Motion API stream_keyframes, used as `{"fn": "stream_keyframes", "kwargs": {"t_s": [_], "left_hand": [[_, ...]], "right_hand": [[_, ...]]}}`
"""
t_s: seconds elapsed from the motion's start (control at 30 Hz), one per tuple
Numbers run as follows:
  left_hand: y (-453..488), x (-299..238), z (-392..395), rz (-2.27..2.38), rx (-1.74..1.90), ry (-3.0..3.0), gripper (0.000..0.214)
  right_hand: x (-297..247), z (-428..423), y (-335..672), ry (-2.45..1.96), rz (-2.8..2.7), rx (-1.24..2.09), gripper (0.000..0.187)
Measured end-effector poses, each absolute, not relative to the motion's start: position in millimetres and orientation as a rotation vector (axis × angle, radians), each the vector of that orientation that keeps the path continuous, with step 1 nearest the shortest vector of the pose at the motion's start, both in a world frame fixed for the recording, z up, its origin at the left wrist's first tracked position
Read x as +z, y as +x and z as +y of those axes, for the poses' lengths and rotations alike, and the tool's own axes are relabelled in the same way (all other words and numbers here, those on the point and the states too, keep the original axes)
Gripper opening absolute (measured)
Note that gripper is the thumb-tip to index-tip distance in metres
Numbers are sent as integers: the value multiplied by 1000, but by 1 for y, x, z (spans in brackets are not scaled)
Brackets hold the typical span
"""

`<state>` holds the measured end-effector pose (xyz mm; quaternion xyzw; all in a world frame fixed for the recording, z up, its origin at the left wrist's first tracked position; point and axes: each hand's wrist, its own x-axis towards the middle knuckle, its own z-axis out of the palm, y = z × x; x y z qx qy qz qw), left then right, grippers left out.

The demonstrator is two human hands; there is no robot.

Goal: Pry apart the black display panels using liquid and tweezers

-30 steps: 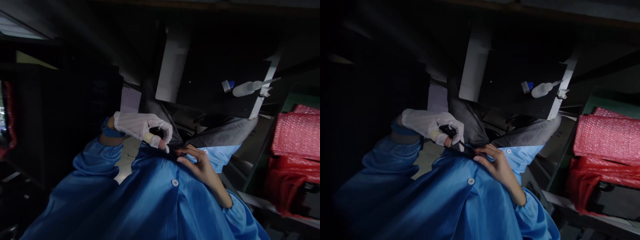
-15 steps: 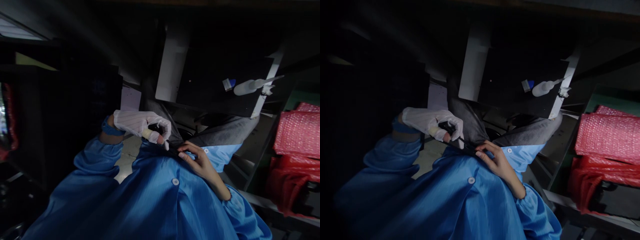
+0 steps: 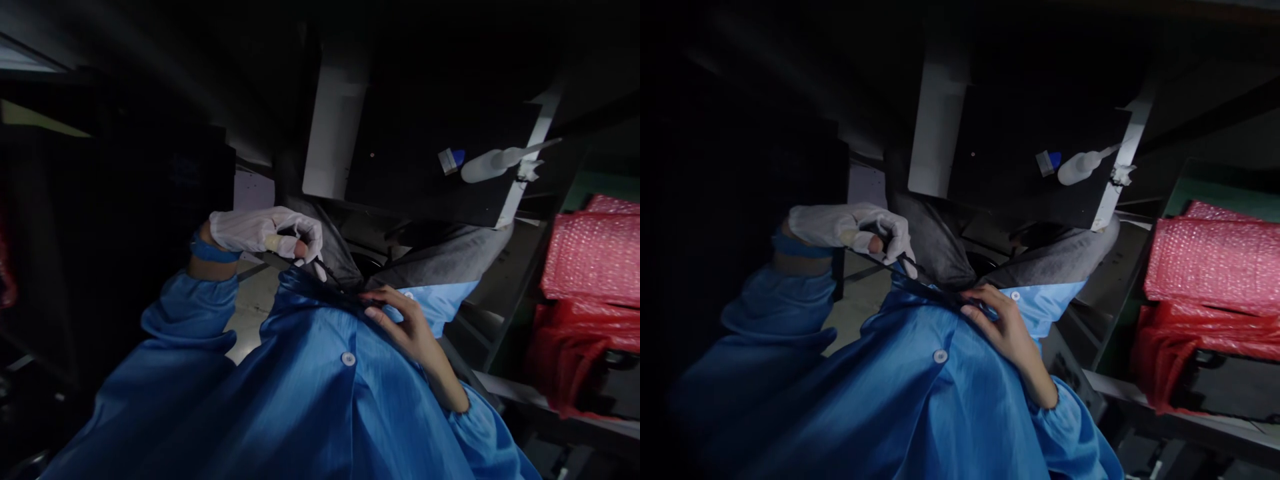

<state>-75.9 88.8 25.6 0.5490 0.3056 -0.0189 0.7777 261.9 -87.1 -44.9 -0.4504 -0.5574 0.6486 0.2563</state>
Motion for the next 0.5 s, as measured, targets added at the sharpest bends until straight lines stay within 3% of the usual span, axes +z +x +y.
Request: {"fn": "stream_keyframes", "kwargs": {"t_s": [0.5], "left_hand": [[-78, 22, 87, 747, -33, 1111, 78]], "right_hand": [[-63, -55, 249, -1072, -1213, 2247, 66]]}}
